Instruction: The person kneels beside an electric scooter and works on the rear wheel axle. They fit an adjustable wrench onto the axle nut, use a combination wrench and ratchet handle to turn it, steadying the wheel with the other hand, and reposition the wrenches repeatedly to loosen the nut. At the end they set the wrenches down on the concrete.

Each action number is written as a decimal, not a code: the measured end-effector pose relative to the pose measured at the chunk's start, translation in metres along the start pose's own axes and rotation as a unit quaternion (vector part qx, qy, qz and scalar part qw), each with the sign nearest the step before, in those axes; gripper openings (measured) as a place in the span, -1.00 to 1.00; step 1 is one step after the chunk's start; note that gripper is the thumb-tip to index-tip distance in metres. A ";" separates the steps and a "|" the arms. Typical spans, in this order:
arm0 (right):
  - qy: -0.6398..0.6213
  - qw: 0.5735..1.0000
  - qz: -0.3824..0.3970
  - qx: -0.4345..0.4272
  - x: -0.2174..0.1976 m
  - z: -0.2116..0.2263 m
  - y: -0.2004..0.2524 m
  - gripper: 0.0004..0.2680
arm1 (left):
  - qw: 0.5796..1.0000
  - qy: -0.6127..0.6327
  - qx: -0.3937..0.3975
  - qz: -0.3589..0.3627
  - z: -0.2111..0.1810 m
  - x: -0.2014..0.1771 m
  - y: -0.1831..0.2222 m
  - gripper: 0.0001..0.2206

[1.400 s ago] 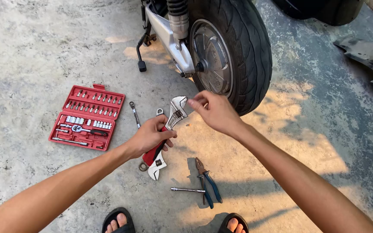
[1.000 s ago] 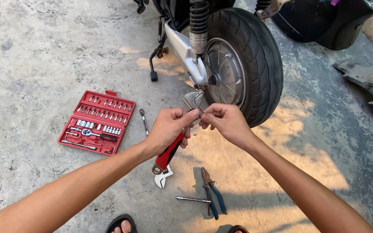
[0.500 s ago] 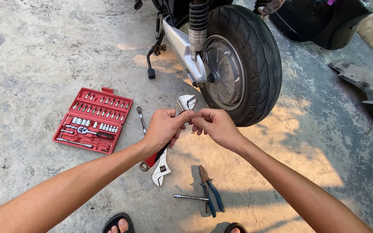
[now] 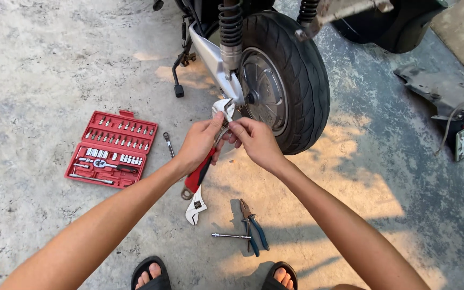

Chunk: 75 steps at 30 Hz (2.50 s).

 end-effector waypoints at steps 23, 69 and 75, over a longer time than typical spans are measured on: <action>-0.293 0.933 0.023 0.208 0.073 -0.090 0.151 -0.59 | 0.942 0.225 -0.033 -0.247 0.036 0.057 0.017 -0.52; -0.322 0.922 -0.180 0.117 0.184 -0.244 -0.015 -0.79 | 0.965 -0.197 0.154 -0.081 0.096 -0.061 -0.180 -0.53; -0.325 0.916 -0.196 0.131 0.186 -0.246 -0.019 -0.82 | 0.980 -0.144 0.129 -0.048 0.088 -0.058 -0.184 -0.62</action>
Point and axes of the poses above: each hand's wrist, its own y-axis away from the middle knuckle, its own x-axis out of the palm, z = x × y, the point moved 8 cm from there along -y, towards the middle knuckle, and after that the axes turned 11 degrees about -x, right-handed, at the moved point
